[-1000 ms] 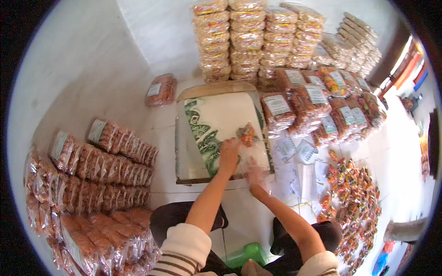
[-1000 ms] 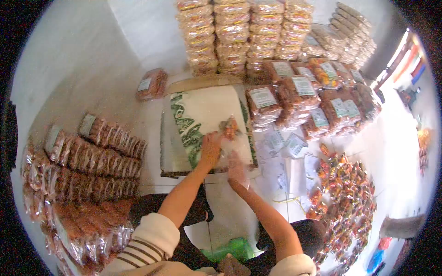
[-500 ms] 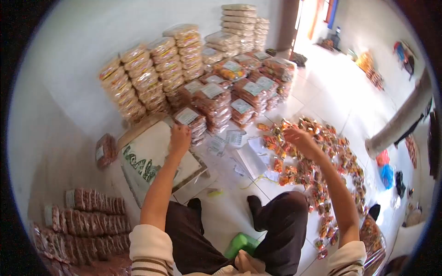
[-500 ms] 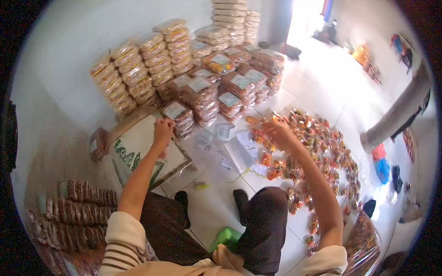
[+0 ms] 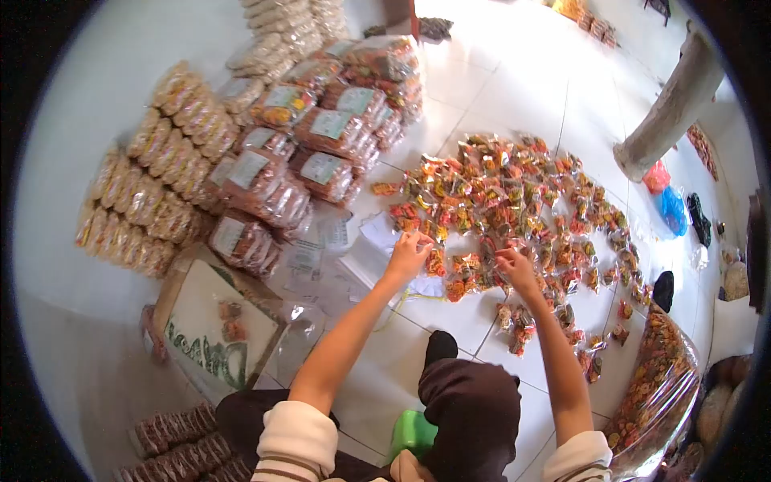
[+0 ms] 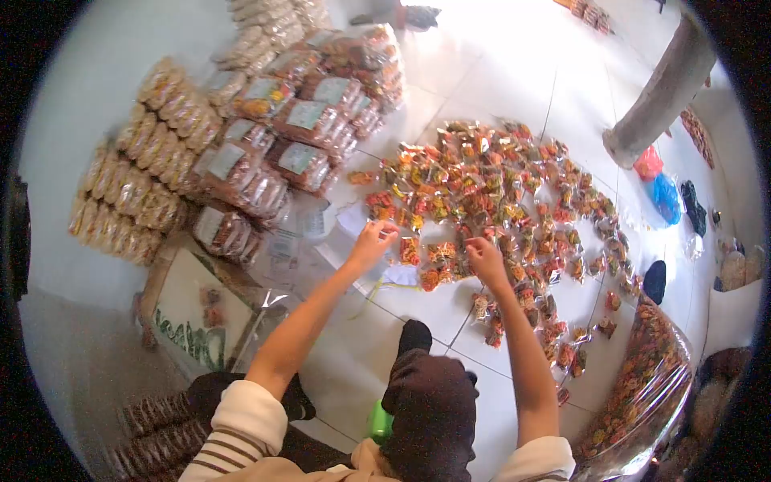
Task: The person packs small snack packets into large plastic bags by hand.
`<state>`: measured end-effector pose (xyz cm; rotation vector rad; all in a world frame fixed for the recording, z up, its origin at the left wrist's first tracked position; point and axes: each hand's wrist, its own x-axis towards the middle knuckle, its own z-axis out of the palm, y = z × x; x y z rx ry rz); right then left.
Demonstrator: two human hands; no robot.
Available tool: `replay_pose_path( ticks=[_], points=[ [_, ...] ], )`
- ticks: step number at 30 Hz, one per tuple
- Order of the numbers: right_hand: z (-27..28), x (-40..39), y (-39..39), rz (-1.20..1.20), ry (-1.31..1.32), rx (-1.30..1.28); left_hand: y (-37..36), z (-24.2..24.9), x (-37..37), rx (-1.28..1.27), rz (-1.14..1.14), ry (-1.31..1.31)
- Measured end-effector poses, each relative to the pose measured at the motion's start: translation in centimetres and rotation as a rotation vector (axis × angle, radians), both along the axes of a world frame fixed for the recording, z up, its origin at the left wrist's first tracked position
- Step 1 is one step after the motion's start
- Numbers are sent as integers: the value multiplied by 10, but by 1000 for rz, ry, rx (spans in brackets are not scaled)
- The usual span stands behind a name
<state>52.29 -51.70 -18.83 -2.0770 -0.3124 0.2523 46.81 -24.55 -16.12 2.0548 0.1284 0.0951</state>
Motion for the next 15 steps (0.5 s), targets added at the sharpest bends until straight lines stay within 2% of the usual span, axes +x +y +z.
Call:
replay_pose_path(
  ticks=[1, 3, 5, 6, 8, 9, 11, 13, 14, 15],
  points=[
    [-14, -6, 8, -34, 41, -46, -8, -18, 3, -10, -7, 26],
    [-42, -10, 24, -67, 105, -103, -22, -54, 9, 127, 122, 117],
    [-74, -12, 41, 38, -192, -229, -28, -102, 12, 216, 154, 167],
    [-83, -12, 49, 42, -172, -234, -32, -118, 12, 233, 224, 182],
    [-95, -12, 68, 87, -349, -338, -38, -135, 14, 252, 293, 215],
    [-100, -12, 73, 92, -333, -340, -42, -138, 15, 266, 307, 261],
    [-109, -9, 85, 105, -424, -625, -46, -140, 17, 282, 323, 318],
    [-119, -1, 89, 88, -479, -650, -49, -148, 18, 346, 313, 237],
    [-122, 5, 88, 112, -429, -617, -50, -150, 20, 195, 352, 279],
    [-119, 7, 88, 134, -380, -583, -51, -150, 21, 197, 352, 284]
  ],
)
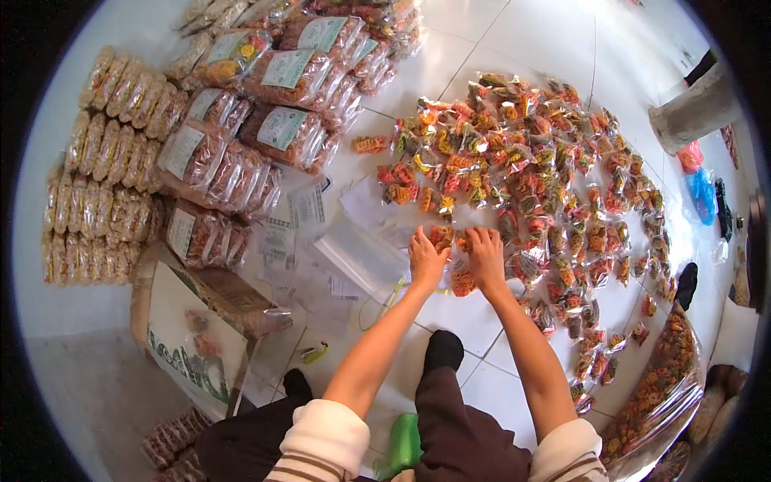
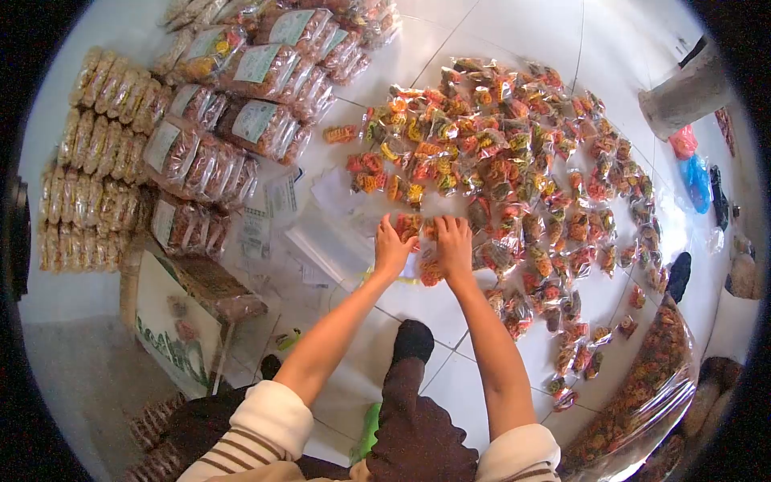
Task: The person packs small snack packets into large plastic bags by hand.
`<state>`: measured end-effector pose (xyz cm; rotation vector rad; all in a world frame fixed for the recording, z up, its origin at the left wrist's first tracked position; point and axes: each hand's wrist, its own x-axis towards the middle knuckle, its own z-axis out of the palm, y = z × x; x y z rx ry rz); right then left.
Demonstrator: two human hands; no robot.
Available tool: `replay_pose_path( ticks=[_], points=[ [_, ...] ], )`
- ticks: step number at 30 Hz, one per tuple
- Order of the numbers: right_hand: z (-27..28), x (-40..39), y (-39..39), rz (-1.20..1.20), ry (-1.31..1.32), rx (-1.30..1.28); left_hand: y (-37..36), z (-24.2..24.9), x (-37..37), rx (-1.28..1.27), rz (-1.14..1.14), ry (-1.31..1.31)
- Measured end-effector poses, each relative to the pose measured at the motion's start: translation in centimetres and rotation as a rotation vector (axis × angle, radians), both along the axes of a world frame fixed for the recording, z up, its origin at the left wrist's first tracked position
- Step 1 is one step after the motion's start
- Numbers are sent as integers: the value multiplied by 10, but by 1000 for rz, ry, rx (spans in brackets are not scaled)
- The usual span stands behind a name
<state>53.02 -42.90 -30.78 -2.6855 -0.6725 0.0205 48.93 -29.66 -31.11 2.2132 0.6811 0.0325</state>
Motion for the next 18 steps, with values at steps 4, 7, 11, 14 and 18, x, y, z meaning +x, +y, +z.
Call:
replay_pose_path(
  ticks=[4, 7, 11, 14, 18],
  points=[
    [21, 0, 7, -137, 121, 360, -1, 22, 5, -2, -25, -69],
    [69, -7, 23, -269, 319, 728, 3, 50, 3, -127, -85, -290],
    [147, -20, 49, -53, 205, 823, 24, 123, -7, -1037, -41, -441],
    [209, -40, 73, 114, 434, 1151, 50, 192, -31, -1204, 66, -477],
    [286, -72, 91, 375, 212, 902, 94, 248, -68, -1401, 49, -609]
  ],
)
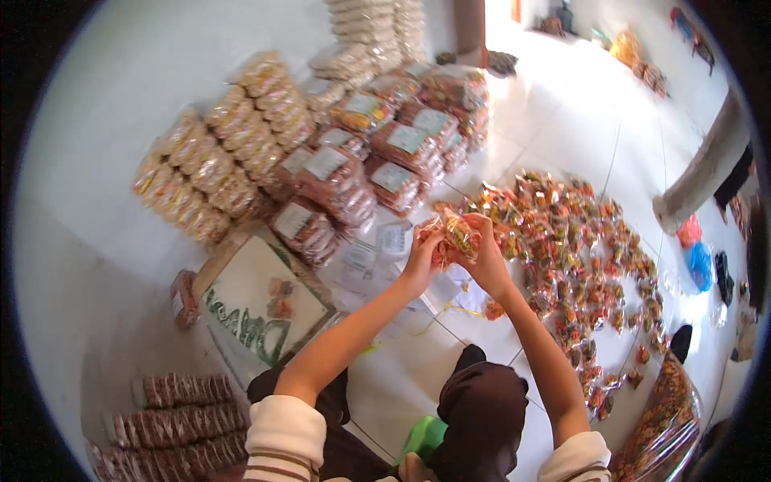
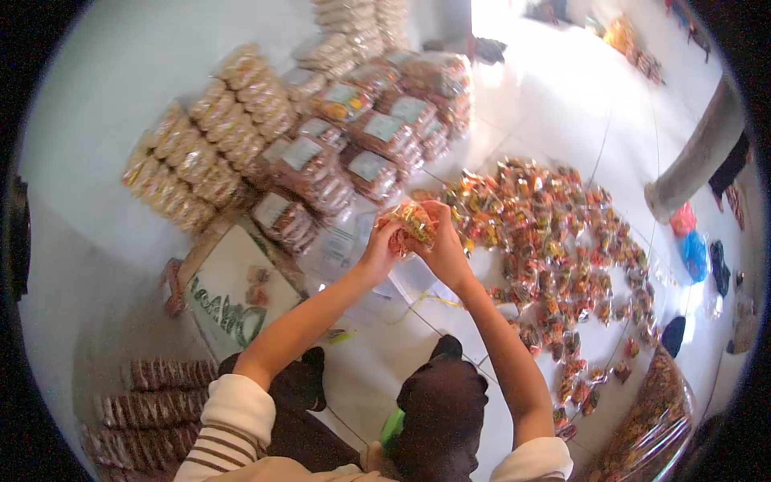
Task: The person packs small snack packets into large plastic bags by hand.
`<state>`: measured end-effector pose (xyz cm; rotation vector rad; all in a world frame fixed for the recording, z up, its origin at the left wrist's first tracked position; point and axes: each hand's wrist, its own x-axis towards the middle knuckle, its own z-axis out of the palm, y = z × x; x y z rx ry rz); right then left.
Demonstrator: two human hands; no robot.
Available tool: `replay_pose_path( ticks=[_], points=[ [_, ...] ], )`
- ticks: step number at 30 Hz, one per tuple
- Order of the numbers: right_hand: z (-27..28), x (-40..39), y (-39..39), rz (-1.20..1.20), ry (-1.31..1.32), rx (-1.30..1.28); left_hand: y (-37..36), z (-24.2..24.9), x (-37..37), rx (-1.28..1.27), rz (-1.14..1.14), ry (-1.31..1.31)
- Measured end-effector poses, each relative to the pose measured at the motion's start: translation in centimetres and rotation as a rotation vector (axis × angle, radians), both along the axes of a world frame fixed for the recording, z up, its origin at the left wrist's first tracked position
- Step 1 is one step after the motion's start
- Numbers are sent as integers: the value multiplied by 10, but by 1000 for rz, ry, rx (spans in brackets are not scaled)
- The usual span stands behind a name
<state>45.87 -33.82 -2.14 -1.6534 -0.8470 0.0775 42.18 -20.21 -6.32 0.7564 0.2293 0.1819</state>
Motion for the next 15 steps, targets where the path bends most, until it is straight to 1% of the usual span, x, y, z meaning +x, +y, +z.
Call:
replay_pose_path(
  ticks=[1, 2, 4, 5, 6, 8, 10, 12, 14, 15],
  points=[
    [20, -14, 6, 9, 60, -27, 12, 22, -17, 38, -126, -119],
    [34, -25, 14, 33, 31, -17, 16, 40, -34, 52, -102, -146],
    [62, -50, 32, -61, -298, -12, 20, 73, -74, 174, 141, -28],
    [77, -66, 38, -73, -297, -56, 27, 81, -91, 203, 159, -86],
    [86, -79, 49, -39, -324, -48, 32, 92, -107, 204, 196, -109],
    [96, -105, 69, 60, -374, -30, 39, 112, -141, 59, 247, -199],
    [104, -133, 88, 113, -417, -27, 51, 123, -175, 36, 282, -209],
    [102, -155, 108, 179, -463, -61, 63, 130, -204, 40, 367, -125],
    [84, -173, 129, 240, -540, -102, 84, 117, -219, 34, 420, -188],
    [81, -185, 134, 282, -514, -59, 92, 109, -225, 128, 435, -210]
  ],
)
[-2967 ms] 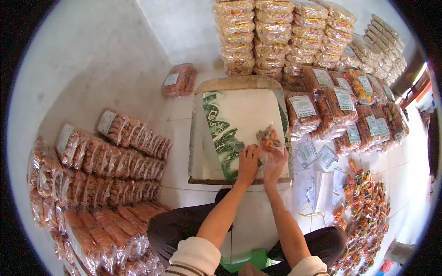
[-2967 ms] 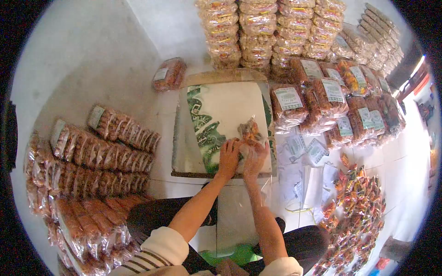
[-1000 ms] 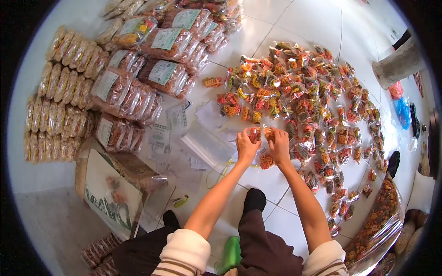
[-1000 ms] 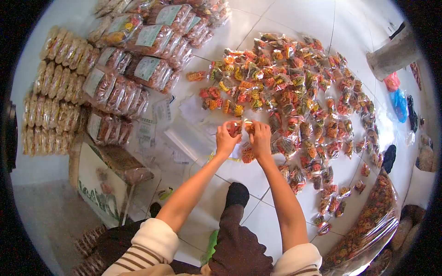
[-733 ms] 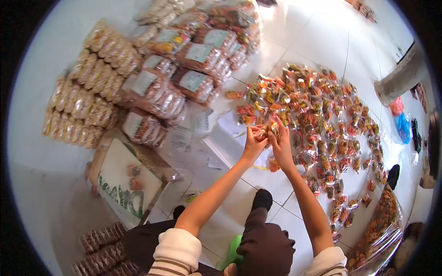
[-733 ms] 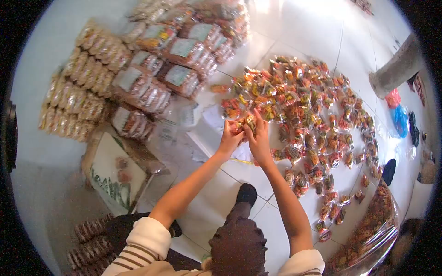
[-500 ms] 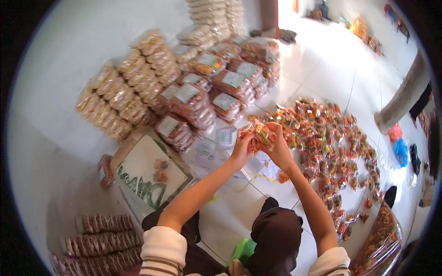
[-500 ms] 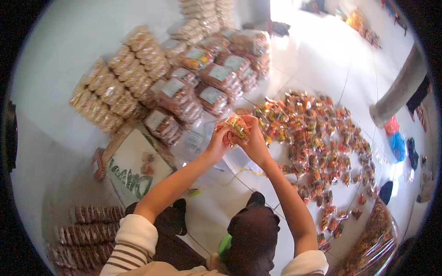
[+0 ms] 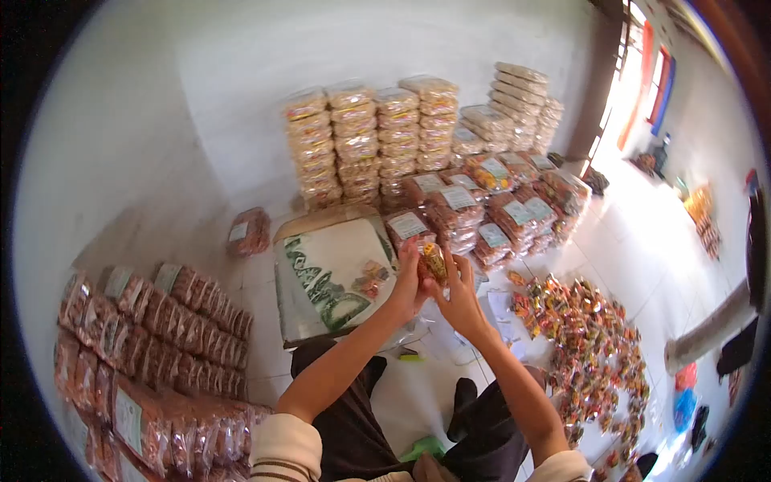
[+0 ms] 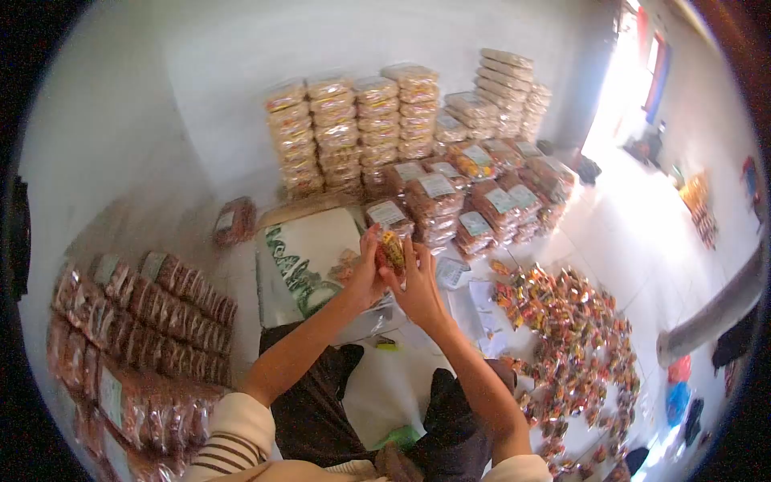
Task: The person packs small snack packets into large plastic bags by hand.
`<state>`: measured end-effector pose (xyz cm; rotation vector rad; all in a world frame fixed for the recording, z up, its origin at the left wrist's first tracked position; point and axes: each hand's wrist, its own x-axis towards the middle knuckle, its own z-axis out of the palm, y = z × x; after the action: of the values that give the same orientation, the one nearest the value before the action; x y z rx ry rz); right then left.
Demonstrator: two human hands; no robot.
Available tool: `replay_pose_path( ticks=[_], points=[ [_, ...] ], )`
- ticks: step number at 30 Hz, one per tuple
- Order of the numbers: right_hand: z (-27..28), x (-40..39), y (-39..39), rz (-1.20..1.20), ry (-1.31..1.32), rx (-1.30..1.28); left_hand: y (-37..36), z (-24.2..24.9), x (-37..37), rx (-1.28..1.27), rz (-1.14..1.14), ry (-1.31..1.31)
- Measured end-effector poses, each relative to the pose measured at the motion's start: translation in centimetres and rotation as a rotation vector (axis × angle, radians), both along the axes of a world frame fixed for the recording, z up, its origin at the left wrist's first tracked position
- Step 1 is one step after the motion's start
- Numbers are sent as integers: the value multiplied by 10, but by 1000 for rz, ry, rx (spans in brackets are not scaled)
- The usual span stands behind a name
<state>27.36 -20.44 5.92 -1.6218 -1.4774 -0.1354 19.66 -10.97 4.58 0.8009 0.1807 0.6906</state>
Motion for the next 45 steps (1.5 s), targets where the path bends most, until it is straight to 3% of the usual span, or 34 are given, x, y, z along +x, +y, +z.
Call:
replay_pose_path(
  ticks=[3, 6, 7, 10, 12, 15, 18, 22, 23, 24, 25, 26, 27, 28, 31, 35, 37, 40, 45],
  points=[
    [-9, -18, 12, 52, -16, -7, 12, -5, -18, 115, 122, 67],
    [-13, -13, 16, 149, 43, -55, 18, -6, -33, -138, -143, 5],
    [-18, -14, 17, 157, 46, -62, 16, -5, -38, -145, -135, 6],
    [-27, -19, 23, 115, 115, -66, 13, -5, -49, -80, -66, 188],
    [-32, -24, 29, 121, 124, -64, 19, -14, -48, 144, 89, 194],
    [-39, -35, 36, 217, 195, -23, 28, -31, -51, 64, 230, 307],
    [-46, -35, 37, 213, 95, -81, 23, -41, -56, -133, 208, 341],
    [-45, -17, 37, 102, 68, -9, 25, -53, -52, -206, 200, 245],
    [-45, -11, 38, 97, 74, -11, 33, -66, -48, -98, 370, 227],
    [-44, -4, 39, -21, 245, 46, 41, -84, -43, 11, 537, 205],
    [-44, 3, 38, -139, 414, 103, 41, -100, -39, 8, 533, 207],
    [-52, 8, 34, -143, 417, 94, 33, -123, -39, 49, 760, 424],
    [-68, 13, 34, -226, 670, 183, 23, -150, -40, 94, 985, 646],
    [-84, 16, 38, -308, 919, 279, 8, -189, -45, 99, 983, 793],
    [-161, 8, 25, -374, 1034, 207, -50, -258, -49, 95, 1079, 1223],
    [-204, -23, -12, -564, 1208, 46, -66, -293, -53, 183, 1166, 1337],
    [-225, -30, -18, -684, 1234, -58, -51, -299, -57, 412, 1158, 1100],
    [-245, -33, -16, -631, 1339, -69, -40, -289, -53, 291, 1010, 948],
    [-240, -38, -15, -563, 1426, -85, -46, -289, -47, 121, 966, 1069]
  ],
)
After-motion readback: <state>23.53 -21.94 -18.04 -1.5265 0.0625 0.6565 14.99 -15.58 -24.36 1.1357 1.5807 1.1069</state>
